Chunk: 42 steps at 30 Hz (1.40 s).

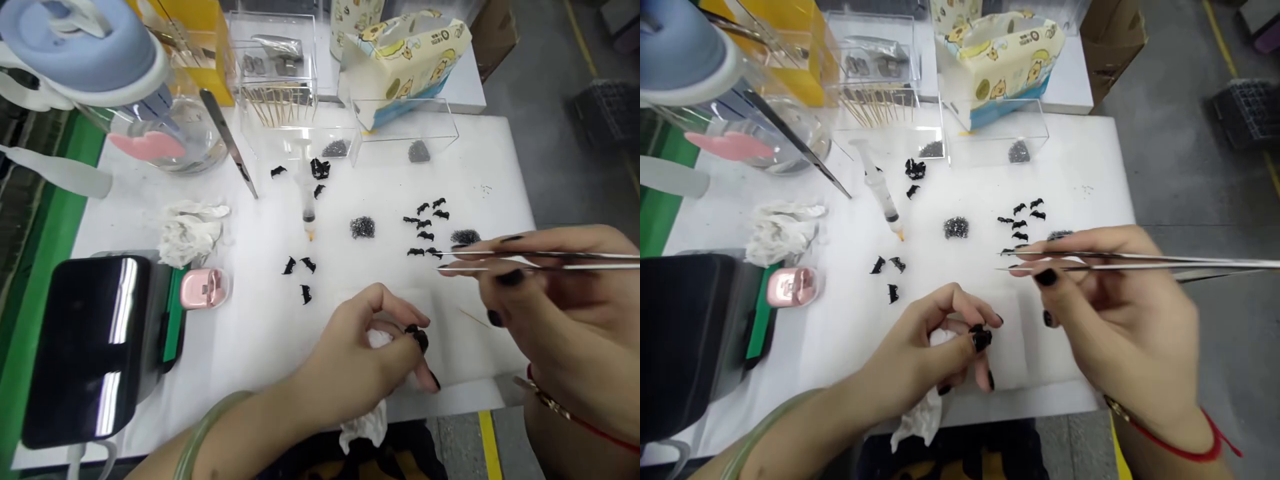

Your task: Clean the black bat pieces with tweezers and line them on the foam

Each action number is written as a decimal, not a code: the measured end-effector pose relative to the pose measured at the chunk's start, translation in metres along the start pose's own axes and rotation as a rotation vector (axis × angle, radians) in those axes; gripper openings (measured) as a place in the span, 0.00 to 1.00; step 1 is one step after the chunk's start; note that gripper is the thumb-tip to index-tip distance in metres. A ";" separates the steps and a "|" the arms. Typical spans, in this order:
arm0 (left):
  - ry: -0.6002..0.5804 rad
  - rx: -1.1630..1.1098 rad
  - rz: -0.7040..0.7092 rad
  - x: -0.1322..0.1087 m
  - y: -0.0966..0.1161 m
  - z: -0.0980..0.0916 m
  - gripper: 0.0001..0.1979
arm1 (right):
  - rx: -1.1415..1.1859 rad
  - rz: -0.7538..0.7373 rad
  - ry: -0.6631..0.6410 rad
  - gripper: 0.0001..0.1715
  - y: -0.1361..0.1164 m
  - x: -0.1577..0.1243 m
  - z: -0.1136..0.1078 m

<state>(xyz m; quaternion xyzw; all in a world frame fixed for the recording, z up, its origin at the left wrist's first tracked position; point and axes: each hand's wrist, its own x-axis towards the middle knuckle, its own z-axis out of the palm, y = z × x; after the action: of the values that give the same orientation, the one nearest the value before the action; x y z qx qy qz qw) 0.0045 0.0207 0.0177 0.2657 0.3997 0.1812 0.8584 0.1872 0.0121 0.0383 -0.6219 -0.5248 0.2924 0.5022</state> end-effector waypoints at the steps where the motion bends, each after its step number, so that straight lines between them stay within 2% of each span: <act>1: -0.012 -0.012 0.010 0.000 0.000 0.000 0.07 | -0.042 -0.024 -0.039 0.11 0.002 0.005 0.006; 5: -0.068 -0.056 -0.033 0.000 0.000 0.000 0.07 | -0.106 -0.096 -0.177 0.06 0.022 0.022 0.034; 9: -0.067 -0.132 -0.144 0.000 0.003 0.002 0.09 | -0.110 -0.149 -0.232 0.09 0.042 0.023 0.049; 15: -0.036 -0.237 -0.292 0.004 0.007 0.005 0.10 | -0.008 -0.199 -0.248 0.14 0.048 0.019 0.050; 23: 0.049 0.000 -0.265 0.011 -0.001 0.009 0.07 | -0.126 -0.368 -0.246 0.14 0.043 0.022 0.046; 30: 0.003 0.038 -0.281 0.013 -0.004 0.006 0.07 | -0.097 -0.354 -0.227 0.12 0.045 0.022 0.049; 35: -0.102 0.021 -0.216 0.014 0.003 -0.001 0.08 | 0.019 -0.246 -0.199 0.14 0.047 0.020 0.051; 42: -0.153 0.040 -0.151 0.012 0.005 -0.004 0.07 | 0.065 -0.140 -0.192 0.10 0.045 0.019 0.051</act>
<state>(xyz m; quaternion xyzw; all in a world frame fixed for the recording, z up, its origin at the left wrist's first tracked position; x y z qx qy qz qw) 0.0085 0.0320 0.0113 0.2649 0.3554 0.0874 0.8921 0.1631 0.0492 -0.0172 -0.5363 -0.6029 0.3318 0.4887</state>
